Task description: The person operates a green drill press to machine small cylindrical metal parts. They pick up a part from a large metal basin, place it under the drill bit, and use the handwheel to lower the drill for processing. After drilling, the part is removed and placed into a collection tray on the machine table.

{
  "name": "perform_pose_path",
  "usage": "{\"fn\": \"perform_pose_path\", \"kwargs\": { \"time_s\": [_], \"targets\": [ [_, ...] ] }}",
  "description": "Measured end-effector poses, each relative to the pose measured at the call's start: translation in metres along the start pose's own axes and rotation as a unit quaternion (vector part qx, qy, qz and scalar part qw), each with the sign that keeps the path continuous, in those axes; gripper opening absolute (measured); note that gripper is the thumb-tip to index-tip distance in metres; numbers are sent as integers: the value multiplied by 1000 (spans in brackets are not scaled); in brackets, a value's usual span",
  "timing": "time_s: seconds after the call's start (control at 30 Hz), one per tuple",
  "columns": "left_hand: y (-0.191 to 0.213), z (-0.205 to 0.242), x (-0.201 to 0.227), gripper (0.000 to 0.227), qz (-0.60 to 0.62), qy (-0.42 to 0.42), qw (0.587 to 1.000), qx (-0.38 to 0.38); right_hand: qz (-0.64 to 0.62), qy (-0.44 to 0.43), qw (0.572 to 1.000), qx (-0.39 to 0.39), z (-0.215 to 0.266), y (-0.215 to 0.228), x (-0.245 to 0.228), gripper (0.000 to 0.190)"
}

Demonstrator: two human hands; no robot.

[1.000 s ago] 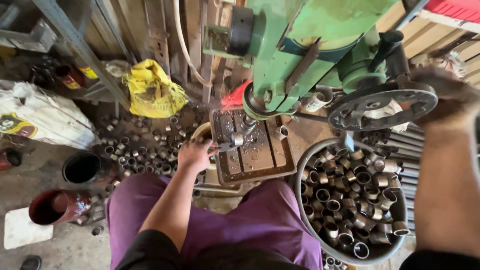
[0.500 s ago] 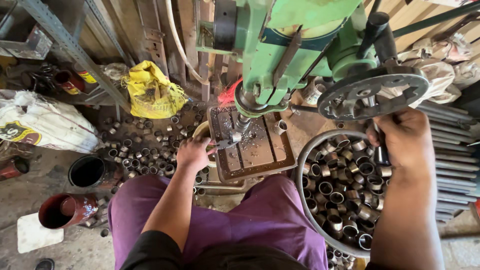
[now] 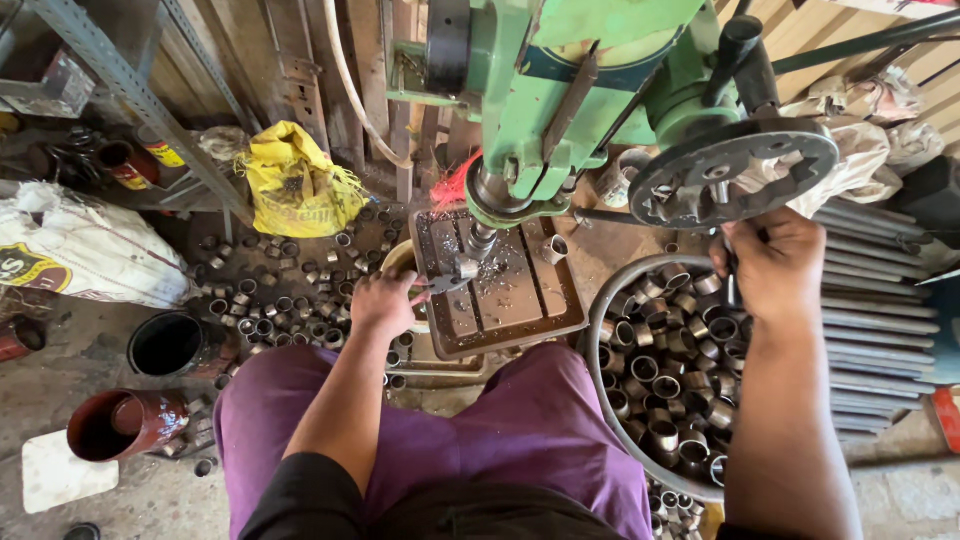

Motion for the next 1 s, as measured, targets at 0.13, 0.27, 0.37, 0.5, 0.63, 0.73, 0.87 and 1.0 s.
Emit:
{"fn": "perform_pose_path", "kwargs": {
  "time_s": [0.13,0.27,0.37,0.5,0.63,0.73,0.87,1.0],
  "targets": [
    [-5,-5,-4,29,41,8,999,-18,-35,-36,997,51,-7,-14,44,9],
    [-16,1,1,31,8,13,1000,-2,1,35,999,23,-6,-27,41,10],
    [-7,1,2,32,21,-12,999,46,205,54,977,35,26,-13,1,31],
    [-4,0,1,31,-6,-7,999,51,426,209,875,96,66,0,-88,41],
    [-17,5,0,35,-21,29,999,-6,128,244,949,155,89,14,-128,67],
    [-27,-1,-2,38,-52,37,997,-37,267,191,939,102,82,2,-128,80],
    [-22,1,-6,33,-78,17,996,41,449,292,831,151,99,0,-136,101],
    [-23,5,-10,37,-85,24,996,11,77,221,958,164,110,43,-83,90]
  ]
}}
Point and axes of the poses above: each hand's wrist, its own z-axis away from the middle knuckle, its own y-axis out of the back of the hand, x = y × z, the point moved 8 cm from there along -z, towards the middle knuckle, and after that the axes turned 3 degrees about -z, right-handed, at the moved point
